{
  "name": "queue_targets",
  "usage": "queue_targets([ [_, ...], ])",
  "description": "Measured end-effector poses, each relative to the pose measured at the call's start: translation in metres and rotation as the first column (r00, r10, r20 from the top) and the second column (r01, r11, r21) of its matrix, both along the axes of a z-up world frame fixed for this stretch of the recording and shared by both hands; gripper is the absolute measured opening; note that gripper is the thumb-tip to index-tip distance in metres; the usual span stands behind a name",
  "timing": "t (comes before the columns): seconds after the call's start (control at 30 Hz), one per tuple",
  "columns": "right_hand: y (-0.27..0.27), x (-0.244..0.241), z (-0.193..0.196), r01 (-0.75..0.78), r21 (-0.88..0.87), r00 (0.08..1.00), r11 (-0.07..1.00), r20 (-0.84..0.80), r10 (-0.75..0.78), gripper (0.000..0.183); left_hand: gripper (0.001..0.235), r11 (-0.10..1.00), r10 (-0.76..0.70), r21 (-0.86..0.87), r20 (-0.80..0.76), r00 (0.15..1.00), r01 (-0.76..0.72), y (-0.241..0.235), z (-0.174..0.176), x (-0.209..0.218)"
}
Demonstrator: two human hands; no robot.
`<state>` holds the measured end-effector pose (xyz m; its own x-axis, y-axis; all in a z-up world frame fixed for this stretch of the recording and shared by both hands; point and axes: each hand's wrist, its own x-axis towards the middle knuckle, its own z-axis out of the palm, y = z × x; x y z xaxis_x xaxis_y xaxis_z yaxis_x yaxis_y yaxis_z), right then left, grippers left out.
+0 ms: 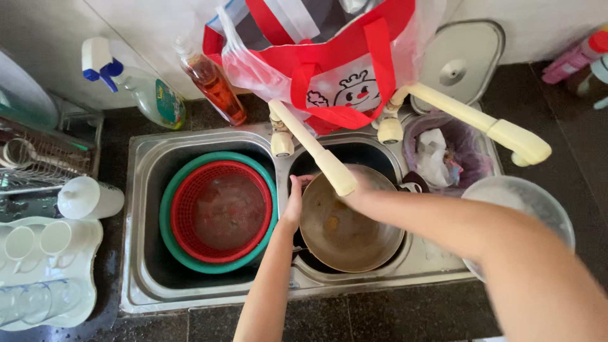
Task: The person washes a gold-colored pot in a double-basin kitchen sink. They rinse the pot under running water, scrub the interior with a red sponge, and rinse again. The person then uses a steel wool pad to scrub the pot's interior and exterior before rinsing it thoroughly.
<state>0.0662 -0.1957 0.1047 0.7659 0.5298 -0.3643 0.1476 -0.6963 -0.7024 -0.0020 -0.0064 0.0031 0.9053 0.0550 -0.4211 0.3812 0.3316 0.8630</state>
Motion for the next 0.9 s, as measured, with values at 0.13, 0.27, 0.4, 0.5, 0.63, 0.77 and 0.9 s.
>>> queue_targets([
  [0.13, 0.011, 0.011, 0.004, 0.274, 0.097, 0.961, 0.957, -0.061, -0.269, 0.030, 0.072, 0.999, 0.027, 0.029, 0.000, 1.000, -0.027, 0.000, 0.001, 0.001],
  [0.27, -0.020, -0.043, -0.002, -0.395, -0.346, 0.917, 0.851, -0.207, 0.341, 0.025, 0.069, 0.999, 0.039, 0.020, -0.009, 0.999, -0.039, 0.001, -0.005, -0.002],
  [0.4, -0.034, -0.076, -0.004, -0.784, -0.375, 0.619, 0.494, -0.533, 0.577, 0.025, 0.062, 0.988, 0.071, 0.123, 0.150, 0.986, -0.090, -0.004, 0.005, -0.005],
  [0.5, -0.040, -0.065, -0.004, -0.432, -0.033, 0.690, 0.901, -0.655, 0.307, 0.035, 0.047, 0.864, 0.053, 0.454, 0.349, 0.936, -0.218, -0.006, 0.028, -0.021],
  [0.63, -0.093, -0.056, -0.003, 0.550, 0.172, 0.577, 0.817, -0.786, -0.223, 0.036, 0.023, 0.519, -0.343, 0.794, 0.532, 0.774, -0.316, -0.019, 0.076, -0.045],
  [0.77, -0.147, -0.069, -0.008, 0.874, 0.254, 0.350, 0.413, -0.920, -0.177, 0.034, 0.040, 0.210, -0.735, 0.976, 0.125, 0.666, 0.050, -0.047, 0.120, -0.075],
  [0.9, -0.171, -0.099, -0.010, 0.960, 0.239, 0.265, 0.147, -0.946, -0.187, 0.032, 0.069, -0.248, -0.721, 0.684, -0.604, 0.341, 0.686, -0.082, 0.136, -0.090],
])
